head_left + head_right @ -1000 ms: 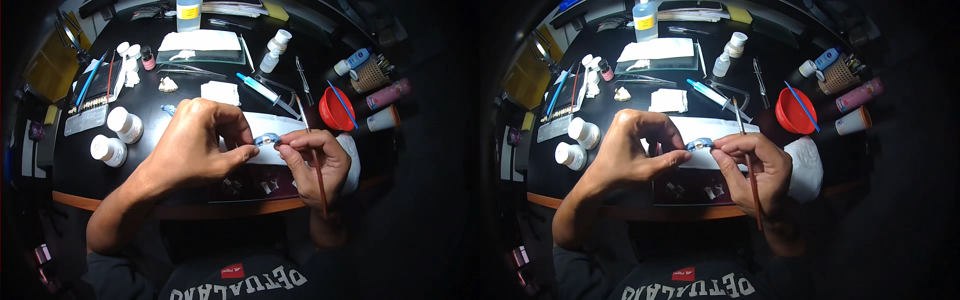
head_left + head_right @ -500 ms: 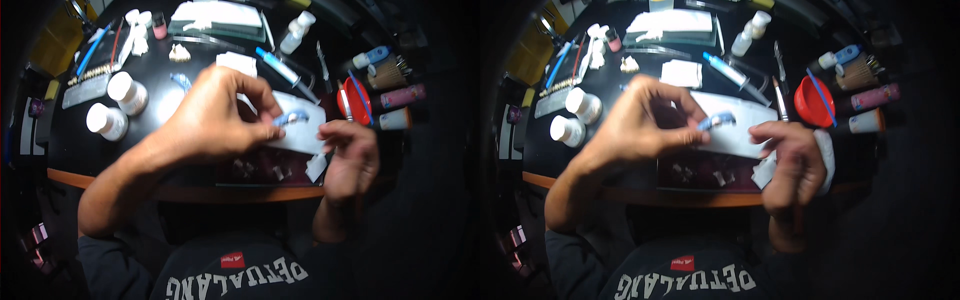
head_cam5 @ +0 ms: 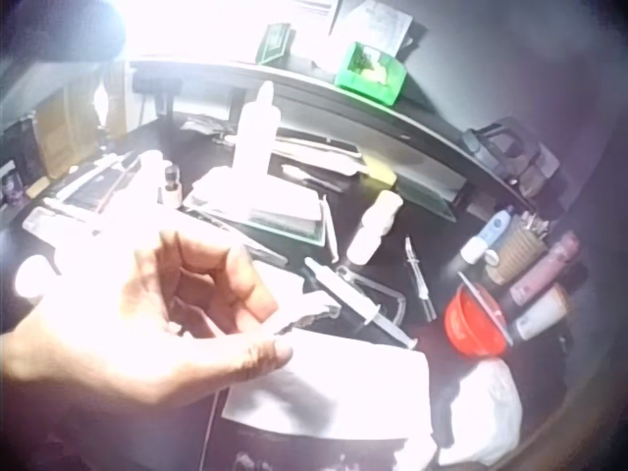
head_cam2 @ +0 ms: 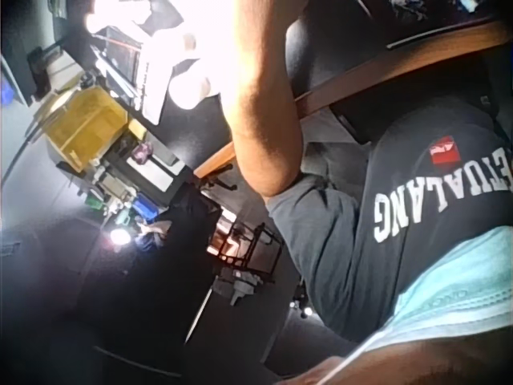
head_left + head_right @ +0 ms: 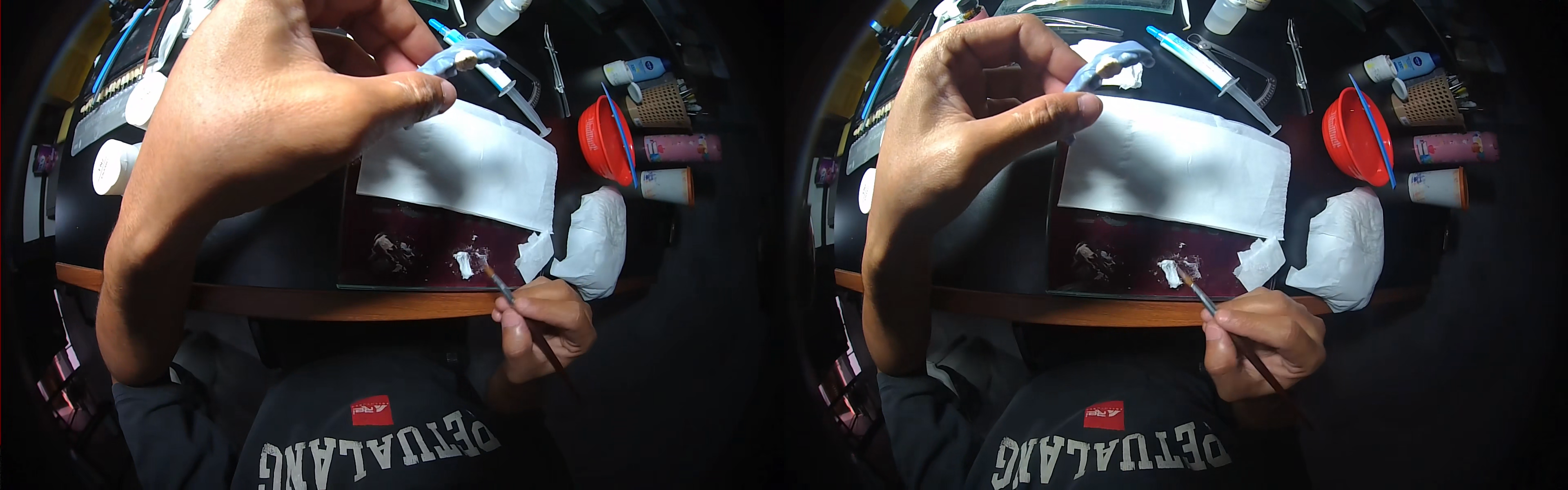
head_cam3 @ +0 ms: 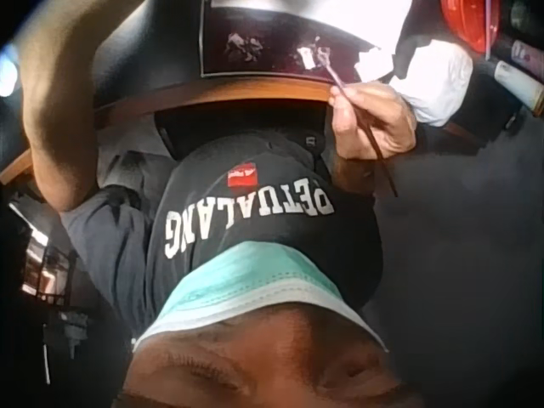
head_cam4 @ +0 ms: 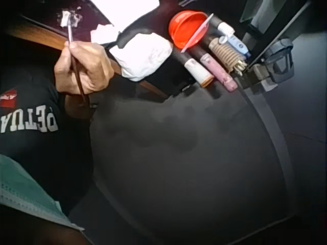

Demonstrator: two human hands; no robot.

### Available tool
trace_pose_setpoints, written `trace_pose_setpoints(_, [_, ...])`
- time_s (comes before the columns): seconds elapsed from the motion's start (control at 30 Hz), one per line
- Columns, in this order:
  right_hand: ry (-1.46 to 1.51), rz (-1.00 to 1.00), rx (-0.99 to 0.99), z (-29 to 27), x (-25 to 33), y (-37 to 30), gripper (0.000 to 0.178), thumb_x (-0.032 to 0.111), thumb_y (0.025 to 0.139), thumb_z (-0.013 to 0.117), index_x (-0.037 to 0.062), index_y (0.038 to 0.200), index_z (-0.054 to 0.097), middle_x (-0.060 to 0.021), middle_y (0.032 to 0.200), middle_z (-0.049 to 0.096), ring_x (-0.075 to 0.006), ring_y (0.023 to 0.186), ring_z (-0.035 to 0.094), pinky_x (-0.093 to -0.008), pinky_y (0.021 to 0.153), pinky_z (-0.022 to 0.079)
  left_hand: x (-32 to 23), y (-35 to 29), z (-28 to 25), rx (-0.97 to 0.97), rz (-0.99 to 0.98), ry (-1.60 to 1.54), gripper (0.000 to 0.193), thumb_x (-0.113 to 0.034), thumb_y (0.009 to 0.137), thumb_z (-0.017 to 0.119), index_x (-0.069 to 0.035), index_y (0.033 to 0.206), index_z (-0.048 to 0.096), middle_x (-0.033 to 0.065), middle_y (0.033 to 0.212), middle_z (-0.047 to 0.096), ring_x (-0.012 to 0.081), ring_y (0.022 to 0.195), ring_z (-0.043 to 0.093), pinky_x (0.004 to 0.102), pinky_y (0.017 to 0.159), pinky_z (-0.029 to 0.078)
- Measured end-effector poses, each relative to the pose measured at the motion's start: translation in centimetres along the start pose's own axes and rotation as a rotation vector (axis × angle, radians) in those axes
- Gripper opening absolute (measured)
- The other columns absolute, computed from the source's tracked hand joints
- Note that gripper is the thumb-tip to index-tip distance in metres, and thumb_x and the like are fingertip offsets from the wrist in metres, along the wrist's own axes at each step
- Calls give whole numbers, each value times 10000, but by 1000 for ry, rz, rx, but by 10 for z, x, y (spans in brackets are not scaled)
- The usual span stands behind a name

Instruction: The person applies dental ceramic paste to the frame of a dental prosthesis using a small brush, frequently dipping the brush into white material on a palette and wiping it on a paper towel.

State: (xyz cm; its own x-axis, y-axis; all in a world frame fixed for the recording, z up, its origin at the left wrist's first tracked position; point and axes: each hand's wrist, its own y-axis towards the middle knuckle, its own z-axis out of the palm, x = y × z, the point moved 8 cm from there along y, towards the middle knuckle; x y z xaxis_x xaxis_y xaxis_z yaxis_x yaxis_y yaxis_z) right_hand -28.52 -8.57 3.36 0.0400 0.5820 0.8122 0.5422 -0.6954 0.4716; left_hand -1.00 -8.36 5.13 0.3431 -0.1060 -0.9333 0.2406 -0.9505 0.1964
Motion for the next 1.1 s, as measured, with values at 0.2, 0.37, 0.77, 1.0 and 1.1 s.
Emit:
trace_pose_setpoints(0.2, [-30, -128, 49, 9, 2, 2, 212, -80, 670, 644, 12, 861, 629, -92, 665, 628, -134, 489, 599, -243, 454, 484, -17, 3, -8, 123, -236, 23, 189, -162, 854, 835, -46, 895, 691, 22, 776, 711, 73, 724, 685, 220, 642, 538])
trace_pose_setpoints(0.37, [-60, -185, 20, 7, 5, 1, 186, -78, 659, 635, 5, 826, 627, -80, 638, 609, -123, 452, 565, -228, 404, 439, -3, 7, -2, 127, -196, -103, 190, -170, 846, 840, -53, 830, 691, 14, 748, 711, 61, 691, 675, 210, 619, 528])
trace_pose_setpoints(0.77, [-58, -202, 18, 10, 4, -1, 165, -67, 674, 650, -1, 824, 635, -86, 646, 616, -127, 457, 579, -229, 402, 457, 1, -2, 7, 18, -32, 108, 201, -131, 827, 857, -28, 884, 694, 14, 801, 678, 84, 753, 669, 218, 717, 533])
trace_pose_setpoints(1.0, [-51, -174, 27, 8, 9, 8, 164, -49, 701, 653, 14, 849, 622, -93, 680, 630, -147, 485, 593, -262, 450, 488, -4, 3, 2, 51, -91, 9, 183, -75, 837, 834, 7, 867, 673, 48, 821, 700, 115, 799, 705, 241, 750, 561])
trace_pose_setpoints(1.1, [-39, -100, 13, 1, 5, 8, 147, 28, 784, 649, 18, 921, 597, -107, 718, 639, -184, 551, 618, -305, 520, 500, 1, 6, 8, 105, -50, -66, 110, 31, 837, 770, 35, 861, 662, 84, 842, 727, 147, 836, 735, 269, 772, 583])
